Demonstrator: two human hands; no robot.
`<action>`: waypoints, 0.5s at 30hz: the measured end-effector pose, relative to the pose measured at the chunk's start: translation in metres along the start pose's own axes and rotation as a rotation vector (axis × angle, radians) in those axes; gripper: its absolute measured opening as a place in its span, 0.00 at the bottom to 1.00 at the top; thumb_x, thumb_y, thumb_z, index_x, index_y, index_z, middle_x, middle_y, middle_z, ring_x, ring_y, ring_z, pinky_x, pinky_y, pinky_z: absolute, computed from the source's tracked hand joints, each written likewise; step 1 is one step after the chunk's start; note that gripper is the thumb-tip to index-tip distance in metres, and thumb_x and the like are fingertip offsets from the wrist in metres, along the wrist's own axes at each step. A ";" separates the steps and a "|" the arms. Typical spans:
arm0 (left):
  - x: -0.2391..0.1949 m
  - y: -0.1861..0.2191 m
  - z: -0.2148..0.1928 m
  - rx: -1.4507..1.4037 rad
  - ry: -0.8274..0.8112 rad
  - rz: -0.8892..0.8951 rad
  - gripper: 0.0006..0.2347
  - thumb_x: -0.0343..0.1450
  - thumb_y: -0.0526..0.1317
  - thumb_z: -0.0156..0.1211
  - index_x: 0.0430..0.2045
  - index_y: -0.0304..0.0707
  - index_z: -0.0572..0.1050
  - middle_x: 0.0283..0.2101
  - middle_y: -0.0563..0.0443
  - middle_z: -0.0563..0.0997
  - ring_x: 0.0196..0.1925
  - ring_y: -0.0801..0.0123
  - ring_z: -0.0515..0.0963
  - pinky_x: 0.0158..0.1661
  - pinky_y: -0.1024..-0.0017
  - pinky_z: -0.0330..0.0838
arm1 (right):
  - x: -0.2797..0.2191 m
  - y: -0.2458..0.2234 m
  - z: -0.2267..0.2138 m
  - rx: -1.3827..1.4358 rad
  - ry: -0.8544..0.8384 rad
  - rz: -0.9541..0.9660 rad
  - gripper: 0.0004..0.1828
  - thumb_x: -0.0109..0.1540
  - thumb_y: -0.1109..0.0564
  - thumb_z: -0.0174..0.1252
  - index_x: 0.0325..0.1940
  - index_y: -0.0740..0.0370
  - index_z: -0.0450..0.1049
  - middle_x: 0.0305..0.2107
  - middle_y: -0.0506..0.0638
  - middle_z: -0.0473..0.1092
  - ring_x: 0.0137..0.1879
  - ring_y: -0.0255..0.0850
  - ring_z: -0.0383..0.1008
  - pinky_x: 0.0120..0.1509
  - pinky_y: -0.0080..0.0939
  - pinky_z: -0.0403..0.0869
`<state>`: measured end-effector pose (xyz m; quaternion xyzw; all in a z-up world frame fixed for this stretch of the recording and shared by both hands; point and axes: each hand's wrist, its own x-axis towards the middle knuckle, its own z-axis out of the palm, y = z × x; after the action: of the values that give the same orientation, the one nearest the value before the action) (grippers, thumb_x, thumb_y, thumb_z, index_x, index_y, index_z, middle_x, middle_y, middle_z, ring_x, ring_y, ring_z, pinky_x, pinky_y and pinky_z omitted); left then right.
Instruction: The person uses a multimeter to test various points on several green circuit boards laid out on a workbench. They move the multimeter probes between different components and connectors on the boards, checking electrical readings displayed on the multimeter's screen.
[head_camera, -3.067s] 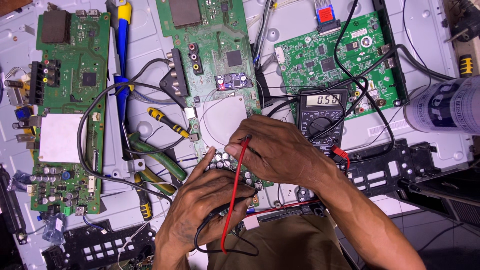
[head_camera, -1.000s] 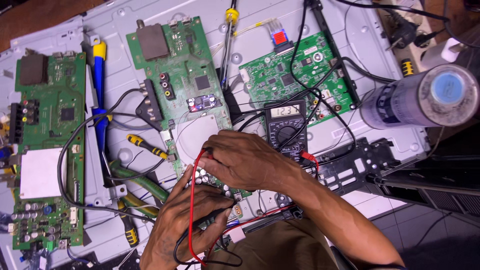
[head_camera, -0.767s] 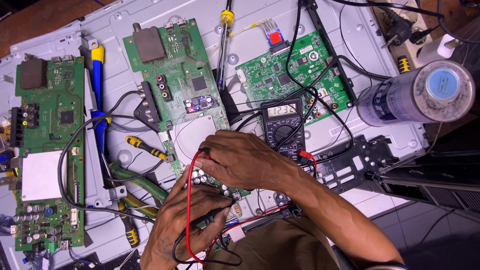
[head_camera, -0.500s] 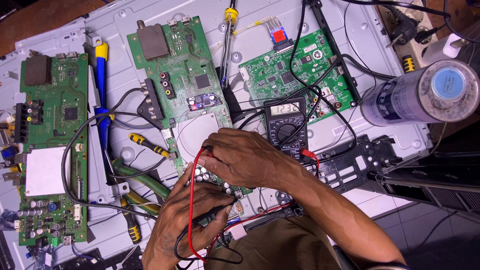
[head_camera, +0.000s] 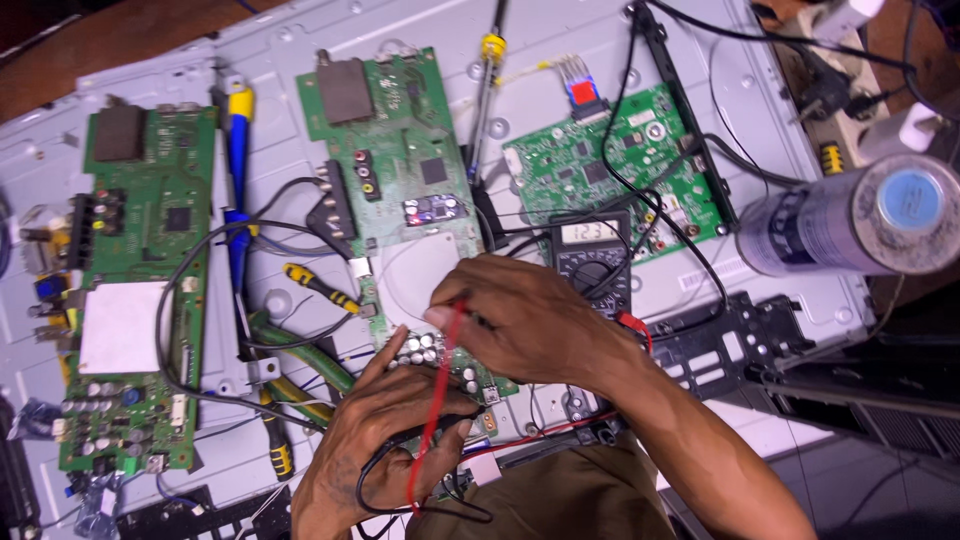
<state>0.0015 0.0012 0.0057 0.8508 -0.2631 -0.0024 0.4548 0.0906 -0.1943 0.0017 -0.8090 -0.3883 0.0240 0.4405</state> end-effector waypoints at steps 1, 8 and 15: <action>0.001 0.001 -0.003 0.010 0.014 -0.002 0.03 0.69 0.37 0.64 0.30 0.42 0.82 0.30 0.55 0.85 0.31 0.71 0.83 0.71 0.50 0.55 | 0.000 -0.007 -0.008 0.000 -0.006 -0.016 0.15 0.72 0.51 0.45 0.38 0.59 0.73 0.32 0.48 0.72 0.39 0.49 0.74 0.46 0.48 0.69; 0.001 -0.006 -0.008 0.070 0.289 -0.113 0.11 0.76 0.32 0.48 0.50 0.33 0.74 0.45 0.43 0.86 0.40 0.69 0.91 0.45 0.76 0.87 | -0.006 -0.049 -0.037 -0.226 -0.124 0.002 0.02 0.67 0.60 0.52 0.44 0.55 0.69 0.29 0.49 0.65 0.35 0.46 0.68 0.33 0.48 0.68; 0.011 -0.023 -0.004 0.144 0.271 -0.042 0.12 0.71 0.30 0.51 0.45 0.36 0.78 0.44 0.49 0.84 0.44 0.62 0.84 0.51 0.70 0.78 | -0.004 -0.062 -0.022 -0.234 -0.183 -0.058 0.16 0.66 0.61 0.56 0.59 0.61 0.70 0.46 0.52 0.70 0.43 0.49 0.70 0.46 0.49 0.74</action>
<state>0.0222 0.0089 -0.0070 0.8791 -0.1809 0.1220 0.4238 0.0583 -0.1925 0.0594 -0.8377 -0.4502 0.0394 0.3067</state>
